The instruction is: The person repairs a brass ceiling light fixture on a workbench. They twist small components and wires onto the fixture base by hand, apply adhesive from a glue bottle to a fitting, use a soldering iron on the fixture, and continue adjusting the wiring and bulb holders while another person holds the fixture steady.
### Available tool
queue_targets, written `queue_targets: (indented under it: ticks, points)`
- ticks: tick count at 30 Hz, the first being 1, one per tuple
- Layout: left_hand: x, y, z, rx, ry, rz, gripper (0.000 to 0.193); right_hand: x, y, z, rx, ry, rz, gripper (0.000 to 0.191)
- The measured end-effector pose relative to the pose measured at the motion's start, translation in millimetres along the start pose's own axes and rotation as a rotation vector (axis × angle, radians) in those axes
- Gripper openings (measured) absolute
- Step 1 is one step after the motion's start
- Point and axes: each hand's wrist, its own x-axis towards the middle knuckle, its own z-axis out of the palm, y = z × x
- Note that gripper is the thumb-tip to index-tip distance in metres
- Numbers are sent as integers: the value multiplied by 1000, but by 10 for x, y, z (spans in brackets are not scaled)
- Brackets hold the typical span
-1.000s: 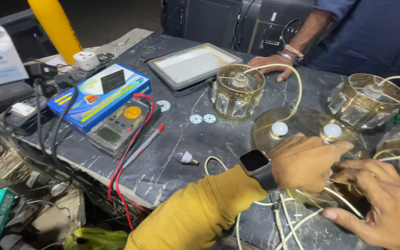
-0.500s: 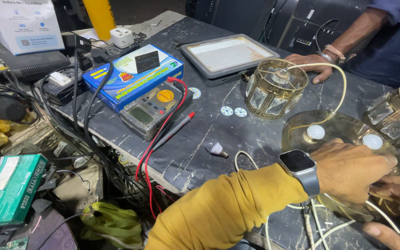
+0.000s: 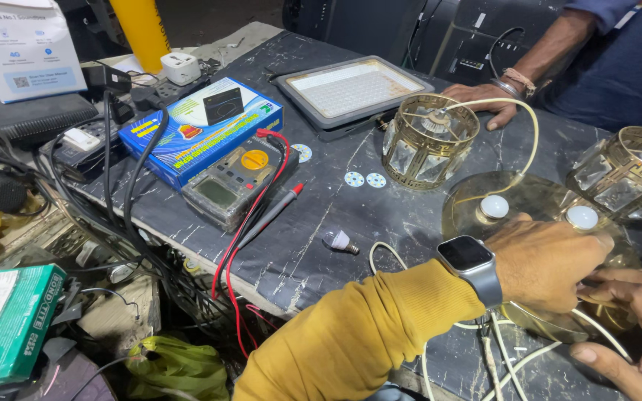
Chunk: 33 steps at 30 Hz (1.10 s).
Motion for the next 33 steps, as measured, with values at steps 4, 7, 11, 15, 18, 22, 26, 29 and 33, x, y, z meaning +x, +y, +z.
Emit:
queue_targets:
  ticks: [4, 7, 11, 15, 18, 22, 26, 29, 33]
  points:
    - [-43, 47, -64, 26, 27, -17, 44, 155, -86, -76, -28, -6, -54, 76]
    - [-64, 80, -116, 23, 43, -13, 47, 237, -155, -131, -19, -29, -59, 74]
    - [-75, 115, -174, 17, 10, -25, 49, 265, -268, -183, -65, -29, -13, 73]
    - [-88, 138, -201, 2, 11, -21, 47, 308, -348, -242, -71, -43, -21, 69]
    - [-90, 152, -208, 28, -9, -30, 44, 369, -402, -301, -12, -47, -81, 69]
    - [-102, 167, -215, 17, 12, -15, 43, 444, -493, -350, -5, -50, -93, 67]
    - [-98, 174, -224, -17, 34, 28, 43, 464, -534, -404, 10, -64, -68, 67]
    - [-92, 175, -227, 7, 30, 20, 42, 440, -519, -405, 9, -62, -59, 65]
    - [-91, 165, -215, 55, -28, -24, 42, 390, -462, -338, -13, -49, -99, 68]
